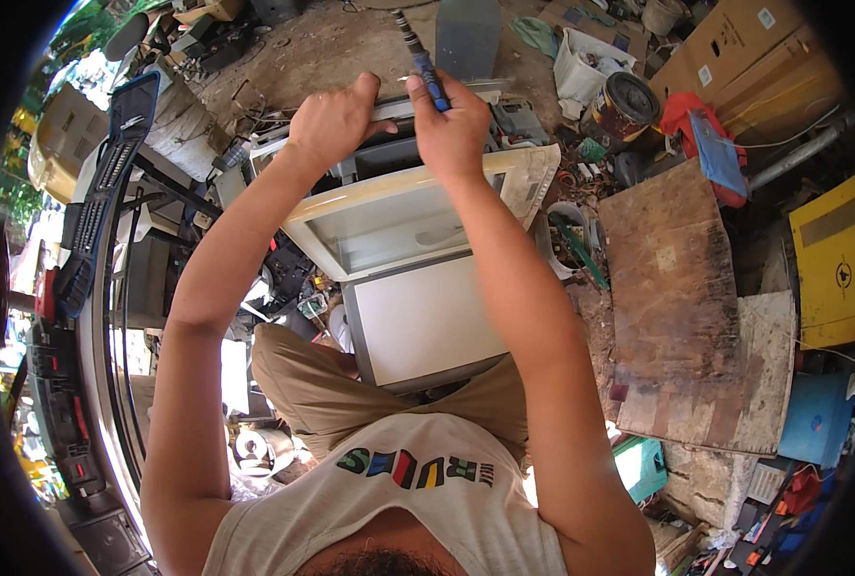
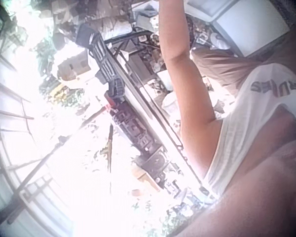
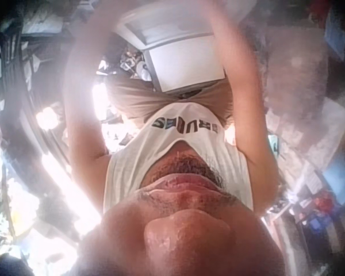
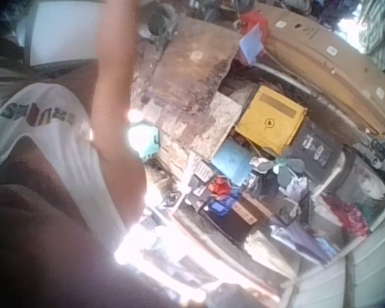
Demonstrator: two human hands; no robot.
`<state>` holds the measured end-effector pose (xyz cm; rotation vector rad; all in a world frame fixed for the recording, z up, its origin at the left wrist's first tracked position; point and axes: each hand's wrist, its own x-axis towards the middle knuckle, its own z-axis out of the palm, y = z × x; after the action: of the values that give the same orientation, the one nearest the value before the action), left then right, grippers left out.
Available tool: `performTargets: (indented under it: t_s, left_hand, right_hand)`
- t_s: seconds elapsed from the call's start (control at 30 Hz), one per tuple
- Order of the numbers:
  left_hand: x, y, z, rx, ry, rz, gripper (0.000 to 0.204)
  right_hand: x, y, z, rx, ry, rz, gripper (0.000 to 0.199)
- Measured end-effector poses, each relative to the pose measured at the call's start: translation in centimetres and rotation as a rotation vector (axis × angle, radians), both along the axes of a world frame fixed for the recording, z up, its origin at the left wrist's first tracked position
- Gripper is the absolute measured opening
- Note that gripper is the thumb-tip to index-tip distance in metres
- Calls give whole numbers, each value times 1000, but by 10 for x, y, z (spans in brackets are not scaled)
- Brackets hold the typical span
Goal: The person disassembles a printer while sitting on the floor. They use a screwdriver to remove various plastic panels, the scanner bed, and internal components.
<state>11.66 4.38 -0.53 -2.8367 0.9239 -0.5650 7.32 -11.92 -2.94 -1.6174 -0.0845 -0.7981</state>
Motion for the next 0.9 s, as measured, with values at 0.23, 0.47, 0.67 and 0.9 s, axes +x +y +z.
performTargets:
  t_s: [0.23, 0.47, 0.67, 0.9]
  left_hand:
    - [-10, -3, -2, -128, -164, -136, 75]
    - [-5, 7, -8, -147, -262, -234, 65]
    - [0, 5, -9, -104, -246, -248, 52]
    - [1, 12, -16, -75, -319, -323, 45]
  right_hand:
    - [-13, -22, -8, 422, 332, 227, 25]
    - [-5, 3, -1, 373, 278, 218, 20]
    - [-11, 14, -10, 413, 301, 331, 20]
    - [-12, 5, -23, 543, 299, 325, 20]
